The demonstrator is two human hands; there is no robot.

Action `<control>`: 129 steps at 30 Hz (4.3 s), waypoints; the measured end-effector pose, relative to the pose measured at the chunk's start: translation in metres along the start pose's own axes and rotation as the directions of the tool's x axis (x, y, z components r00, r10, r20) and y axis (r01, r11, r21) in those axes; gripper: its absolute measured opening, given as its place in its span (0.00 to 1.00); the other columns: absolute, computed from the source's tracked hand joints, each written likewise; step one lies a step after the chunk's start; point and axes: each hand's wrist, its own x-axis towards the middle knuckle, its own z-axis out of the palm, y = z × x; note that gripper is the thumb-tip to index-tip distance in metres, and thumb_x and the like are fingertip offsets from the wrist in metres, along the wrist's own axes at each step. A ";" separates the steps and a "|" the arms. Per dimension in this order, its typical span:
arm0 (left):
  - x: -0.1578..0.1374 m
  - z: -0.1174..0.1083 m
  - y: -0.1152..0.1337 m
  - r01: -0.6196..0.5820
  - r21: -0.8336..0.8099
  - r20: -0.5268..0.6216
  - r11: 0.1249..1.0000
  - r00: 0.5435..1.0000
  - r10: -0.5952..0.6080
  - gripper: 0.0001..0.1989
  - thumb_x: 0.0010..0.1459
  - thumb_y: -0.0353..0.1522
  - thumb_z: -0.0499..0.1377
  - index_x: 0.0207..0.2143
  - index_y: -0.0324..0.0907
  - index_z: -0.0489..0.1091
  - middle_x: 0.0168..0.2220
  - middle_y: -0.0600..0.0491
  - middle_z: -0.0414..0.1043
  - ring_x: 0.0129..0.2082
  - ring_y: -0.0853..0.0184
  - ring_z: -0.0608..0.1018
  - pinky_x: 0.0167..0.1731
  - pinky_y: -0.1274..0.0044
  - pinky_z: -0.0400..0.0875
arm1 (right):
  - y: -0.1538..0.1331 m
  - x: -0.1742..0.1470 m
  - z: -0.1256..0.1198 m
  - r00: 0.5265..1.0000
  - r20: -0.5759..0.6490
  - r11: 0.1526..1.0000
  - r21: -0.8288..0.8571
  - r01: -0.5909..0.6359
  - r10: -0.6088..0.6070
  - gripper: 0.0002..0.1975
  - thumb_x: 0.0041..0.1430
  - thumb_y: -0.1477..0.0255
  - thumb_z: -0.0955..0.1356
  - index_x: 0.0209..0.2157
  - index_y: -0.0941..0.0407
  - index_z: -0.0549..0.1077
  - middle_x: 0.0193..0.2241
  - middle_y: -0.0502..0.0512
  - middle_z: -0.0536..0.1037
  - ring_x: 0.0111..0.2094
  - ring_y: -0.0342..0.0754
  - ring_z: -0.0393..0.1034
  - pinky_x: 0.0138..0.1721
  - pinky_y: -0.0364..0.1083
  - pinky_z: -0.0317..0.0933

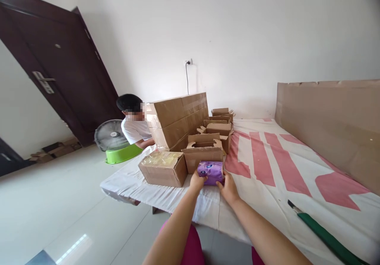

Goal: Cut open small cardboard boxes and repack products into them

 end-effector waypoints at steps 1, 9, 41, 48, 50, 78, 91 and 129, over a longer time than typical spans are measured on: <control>-0.001 0.002 -0.002 0.015 0.003 -0.015 1.000 1.000 -0.015 0.22 0.51 0.26 0.63 0.50 0.38 0.68 0.43 0.46 0.78 0.43 0.60 0.80 0.44 0.71 0.72 | 0.004 -0.001 0.000 1.000 0.003 1.000 0.002 0.006 -0.006 0.23 0.50 0.75 0.68 0.50 0.57 0.66 0.49 0.65 0.71 0.48 0.57 0.70 0.52 0.56 0.64; -0.017 0.002 -0.004 0.036 0.098 -0.188 0.995 0.982 -0.017 0.19 0.56 0.29 0.60 0.51 0.39 0.68 0.45 0.44 0.76 0.49 0.57 0.77 0.50 0.69 0.69 | 0.016 0.001 -0.010 0.995 0.096 0.998 0.058 0.028 -0.034 0.23 0.53 0.69 0.68 0.51 0.59 0.69 0.43 0.62 0.76 0.37 0.52 0.73 0.42 0.53 0.69; 0.013 -0.179 0.008 0.027 0.843 -0.079 0.537 0.994 0.075 0.34 0.52 0.52 0.58 0.61 0.56 0.61 0.66 0.46 0.55 0.67 0.41 0.50 0.60 0.46 0.42 | 0.004 -0.005 -0.021 0.952 0.305 0.996 -0.068 0.053 -0.030 0.12 0.54 0.72 0.64 0.38 0.56 0.77 0.37 0.56 0.79 0.38 0.50 0.73 0.43 0.48 0.66; -0.039 -0.203 -0.017 -0.054 0.875 -0.055 0.482 0.976 0.209 0.27 0.60 0.47 0.53 0.60 0.53 0.62 0.64 0.48 0.59 0.65 0.48 0.57 0.62 0.50 0.41 | -0.002 -0.004 -0.024 0.949 0.316 0.995 -0.086 0.055 -0.025 0.10 0.53 0.73 0.65 0.35 0.55 0.77 0.34 0.55 0.80 0.37 0.49 0.73 0.43 0.48 0.65; -0.062 -0.207 -0.019 -0.087 0.866 -0.038 0.493 0.970 0.239 0.26 0.61 0.46 0.53 0.60 0.52 0.63 0.65 0.48 0.58 0.65 0.48 0.57 0.62 0.50 0.42 | -0.002 -0.003 -0.025 0.946 0.324 0.995 -0.086 0.056 -0.025 0.10 0.53 0.73 0.65 0.35 0.56 0.77 0.34 0.56 0.79 0.37 0.50 0.73 0.43 0.48 0.65; -0.222 0.012 0.100 -0.908 0.212 0.053 0.361 0.380 0.924 0.22 0.59 0.23 0.51 0.56 0.39 0.64 0.60 0.39 0.63 0.58 0.58 0.68 0.51 0.67 0.70 | 0.026 -0.135 -0.288 0.999 -0.033 0.642 -0.766 -0.027 0.002 0.22 0.57 0.65 0.65 0.52 0.55 0.72 0.47 0.63 0.75 0.49 0.61 0.66 0.52 0.60 0.59; -0.170 0.008 0.045 -0.814 0.259 -0.245 0.520 0.465 0.851 0.15 0.60 0.29 0.56 0.50 0.41 0.69 0.46 0.44 0.70 0.54 0.56 0.67 0.53 0.63 0.65 | -0.050 -0.086 -0.292 0.964 -0.159 0.760 -0.647 0.062 -0.214 0.24 0.65 0.64 0.57 0.60 0.55 0.62 0.48 0.61 0.76 0.30 0.48 0.76 0.36 0.49 0.70; -0.174 0.008 0.044 -0.797 0.341 -0.257 0.499 0.431 0.865 0.15 0.61 0.28 0.55 0.51 0.40 0.69 0.47 0.43 0.71 0.55 0.55 0.68 0.55 0.64 0.58 | -0.200 -0.053 -0.297 0.768 0.603 0.358 -0.780 0.512 0.215 0.17 0.60 0.67 0.62 0.48 0.45 0.77 0.33 0.53 0.82 0.31 0.51 0.76 0.30 0.45 0.60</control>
